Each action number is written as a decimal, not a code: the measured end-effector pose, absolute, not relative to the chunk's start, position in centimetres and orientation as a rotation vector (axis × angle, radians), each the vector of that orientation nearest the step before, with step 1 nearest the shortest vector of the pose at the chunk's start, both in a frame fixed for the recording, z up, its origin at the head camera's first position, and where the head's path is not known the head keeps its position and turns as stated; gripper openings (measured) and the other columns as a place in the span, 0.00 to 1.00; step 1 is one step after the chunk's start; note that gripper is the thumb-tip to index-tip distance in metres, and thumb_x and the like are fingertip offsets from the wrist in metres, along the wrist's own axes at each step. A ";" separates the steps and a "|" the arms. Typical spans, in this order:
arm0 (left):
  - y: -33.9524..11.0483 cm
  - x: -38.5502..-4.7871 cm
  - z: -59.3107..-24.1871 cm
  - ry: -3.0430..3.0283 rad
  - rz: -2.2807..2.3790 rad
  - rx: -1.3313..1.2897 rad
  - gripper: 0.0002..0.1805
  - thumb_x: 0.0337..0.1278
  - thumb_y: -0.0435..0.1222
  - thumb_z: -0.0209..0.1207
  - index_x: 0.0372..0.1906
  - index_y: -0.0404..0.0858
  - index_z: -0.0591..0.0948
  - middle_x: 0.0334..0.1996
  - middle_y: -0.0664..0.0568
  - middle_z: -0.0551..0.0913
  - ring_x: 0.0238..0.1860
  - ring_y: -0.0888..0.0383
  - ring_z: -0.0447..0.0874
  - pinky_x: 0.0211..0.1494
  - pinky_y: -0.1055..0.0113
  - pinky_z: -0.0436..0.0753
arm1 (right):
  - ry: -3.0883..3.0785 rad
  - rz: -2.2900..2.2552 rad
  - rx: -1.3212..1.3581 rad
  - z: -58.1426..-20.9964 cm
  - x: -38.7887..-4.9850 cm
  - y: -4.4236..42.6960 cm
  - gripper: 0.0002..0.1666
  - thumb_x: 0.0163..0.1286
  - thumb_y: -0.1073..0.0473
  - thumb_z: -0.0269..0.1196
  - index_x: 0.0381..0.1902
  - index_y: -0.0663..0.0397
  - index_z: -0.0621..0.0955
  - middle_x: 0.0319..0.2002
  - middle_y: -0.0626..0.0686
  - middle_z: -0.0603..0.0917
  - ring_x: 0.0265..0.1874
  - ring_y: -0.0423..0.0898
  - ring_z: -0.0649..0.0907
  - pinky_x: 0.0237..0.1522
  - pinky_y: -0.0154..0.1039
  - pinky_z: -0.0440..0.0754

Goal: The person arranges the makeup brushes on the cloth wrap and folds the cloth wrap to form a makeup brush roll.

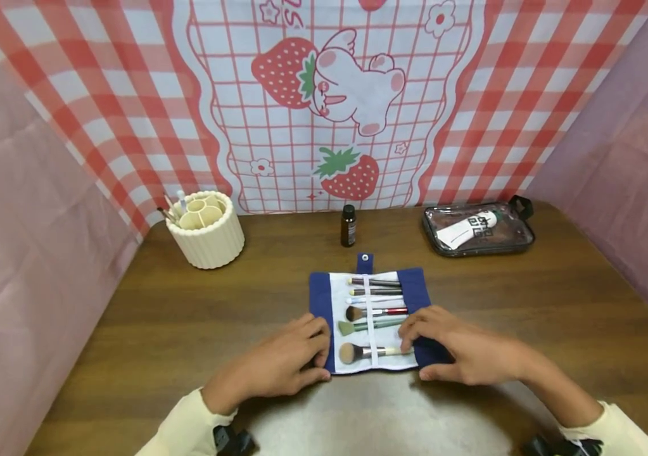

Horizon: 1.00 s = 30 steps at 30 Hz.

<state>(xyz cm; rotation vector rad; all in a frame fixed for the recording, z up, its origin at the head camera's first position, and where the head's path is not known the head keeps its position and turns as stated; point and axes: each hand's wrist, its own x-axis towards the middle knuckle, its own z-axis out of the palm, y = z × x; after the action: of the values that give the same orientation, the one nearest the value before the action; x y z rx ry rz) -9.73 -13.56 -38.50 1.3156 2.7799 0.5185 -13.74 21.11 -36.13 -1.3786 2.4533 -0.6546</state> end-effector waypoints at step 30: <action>-12.6 -10.7 -39.7 3.043 0.689 1.081 0.08 0.61 0.34 0.68 0.35 0.45 0.78 0.36 0.58 0.71 0.38 0.60 0.68 0.42 0.67 0.74 | 2.833 -0.473 -1.691 -37.8 -14.2 20.0 0.12 0.59 0.68 0.68 0.32 0.47 0.78 0.37 0.43 0.75 0.36 0.38 0.74 0.36 0.38 0.78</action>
<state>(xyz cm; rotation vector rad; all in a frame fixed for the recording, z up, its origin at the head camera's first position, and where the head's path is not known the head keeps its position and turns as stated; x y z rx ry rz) -10.66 -12.57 -39.71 1.0806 3.0428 0.6891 -14.21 19.96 -37.83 -1.6909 2.8333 -0.4729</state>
